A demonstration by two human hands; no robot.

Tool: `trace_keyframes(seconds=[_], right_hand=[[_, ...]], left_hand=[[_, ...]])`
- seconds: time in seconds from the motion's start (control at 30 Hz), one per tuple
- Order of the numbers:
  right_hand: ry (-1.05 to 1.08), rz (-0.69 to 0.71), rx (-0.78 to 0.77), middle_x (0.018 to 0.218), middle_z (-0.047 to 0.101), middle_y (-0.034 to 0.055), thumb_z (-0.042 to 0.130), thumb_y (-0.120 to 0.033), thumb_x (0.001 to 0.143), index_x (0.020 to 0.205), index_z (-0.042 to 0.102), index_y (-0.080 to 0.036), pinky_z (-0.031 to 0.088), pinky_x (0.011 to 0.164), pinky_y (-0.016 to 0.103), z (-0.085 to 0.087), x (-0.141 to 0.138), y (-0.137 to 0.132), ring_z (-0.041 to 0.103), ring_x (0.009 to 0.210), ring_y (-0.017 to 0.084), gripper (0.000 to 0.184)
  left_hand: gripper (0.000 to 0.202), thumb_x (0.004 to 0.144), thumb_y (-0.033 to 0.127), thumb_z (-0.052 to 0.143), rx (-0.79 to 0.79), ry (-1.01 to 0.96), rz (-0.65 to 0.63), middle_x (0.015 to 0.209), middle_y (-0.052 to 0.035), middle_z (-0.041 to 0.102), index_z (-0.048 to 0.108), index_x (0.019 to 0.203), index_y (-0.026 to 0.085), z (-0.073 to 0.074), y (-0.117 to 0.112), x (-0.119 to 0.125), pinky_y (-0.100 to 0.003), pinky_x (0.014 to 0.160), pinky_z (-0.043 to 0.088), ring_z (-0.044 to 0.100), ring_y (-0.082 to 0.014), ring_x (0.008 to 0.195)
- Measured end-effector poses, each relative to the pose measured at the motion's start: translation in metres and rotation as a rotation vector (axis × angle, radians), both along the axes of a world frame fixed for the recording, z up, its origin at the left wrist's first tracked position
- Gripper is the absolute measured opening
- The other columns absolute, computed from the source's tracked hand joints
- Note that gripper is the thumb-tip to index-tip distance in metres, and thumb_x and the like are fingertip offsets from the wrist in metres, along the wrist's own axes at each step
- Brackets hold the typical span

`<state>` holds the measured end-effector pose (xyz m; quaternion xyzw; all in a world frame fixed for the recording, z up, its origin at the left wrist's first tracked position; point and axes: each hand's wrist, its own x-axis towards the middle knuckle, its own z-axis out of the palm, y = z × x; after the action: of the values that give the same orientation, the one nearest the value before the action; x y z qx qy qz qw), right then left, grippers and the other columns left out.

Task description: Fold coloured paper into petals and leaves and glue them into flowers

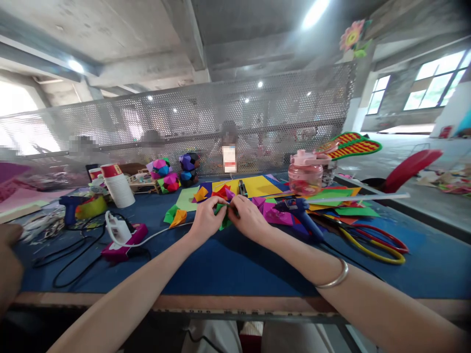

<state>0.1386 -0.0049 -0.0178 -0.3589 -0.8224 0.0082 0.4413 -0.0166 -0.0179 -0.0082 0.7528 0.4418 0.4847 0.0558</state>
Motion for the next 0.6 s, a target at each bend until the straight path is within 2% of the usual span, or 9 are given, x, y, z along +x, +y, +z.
trace_keyframes(seconds=[0.1, 0.2, 0.3, 0.47, 0.6], right_hand=[[0.093, 0.023, -0.221, 0.076, 0.058, 0.0039, 0.051, -0.020, 0.089, 0.075, 0.049, -0.020, 0.039, 0.067, 0.029, 0.002, 0.001, 0.002, 0.054, 0.071, 0.018, 0.014], [0.144, 0.013, -0.329, 0.069, 0.059, 0.0017, 0.045, -0.031, 0.095, 0.074, 0.049, -0.021, 0.039, 0.062, 0.028, 0.002, 0.002, 0.004, 0.055, 0.064, 0.017, 0.023], [0.199, 0.027, -0.446, 0.072, 0.062, 0.0023, 0.038, -0.038, 0.097, 0.076, 0.049, -0.021, 0.041, 0.058, 0.026, 0.001, 0.002, 0.006, 0.058, 0.061, 0.015, 0.029], [0.235, 0.100, -0.627, 0.074, 0.067, 0.0048, 0.043, -0.036, 0.096, 0.087, 0.052, -0.019, 0.046, 0.051, 0.024, -0.003, -0.003, 0.005, 0.061, 0.058, 0.015, 0.021], [0.244, 0.158, -0.717, 0.072, 0.069, 0.0046, 0.054, -0.037, 0.090, 0.093, 0.052, -0.018, 0.049, 0.050, 0.024, -0.005, -0.006, 0.003, 0.064, 0.060, 0.015, 0.019]], left_hand=[[0.008, 0.079, 0.017, 0.059, -0.051, -0.035, 0.024, 0.071, -0.0001, 0.065, 0.067, 0.082, 0.016, 0.000, 0.008, -0.003, -0.022, 0.060, 0.040, 0.055, -0.0119, 0.061], [0.009, 0.079, 0.021, 0.059, -0.093, -0.094, 0.047, 0.067, 0.0005, 0.063, 0.067, 0.081, 0.015, 0.000, 0.015, -0.007, -0.022, 0.058, 0.040, 0.054, -0.0117, 0.059], [0.010, 0.078, 0.022, 0.060, -0.131, -0.161, 0.073, 0.068, 0.0003, 0.063, 0.066, 0.081, 0.015, -0.001, 0.021, -0.012, -0.021, 0.059, 0.041, 0.056, -0.0121, 0.060], [0.013, 0.077, 0.026, 0.059, -0.175, -0.237, 0.093, 0.063, 0.0013, 0.060, 0.065, 0.083, 0.016, -0.006, 0.029, -0.017, -0.021, 0.053, 0.040, 0.055, -0.0122, 0.055], [0.014, 0.078, 0.028, 0.059, -0.163, -0.259, 0.081, 0.069, 0.0001, 0.062, 0.062, 0.086, 0.016, -0.011, 0.032, -0.018, -0.021, 0.053, 0.040, 0.055, -0.0123, 0.056]])
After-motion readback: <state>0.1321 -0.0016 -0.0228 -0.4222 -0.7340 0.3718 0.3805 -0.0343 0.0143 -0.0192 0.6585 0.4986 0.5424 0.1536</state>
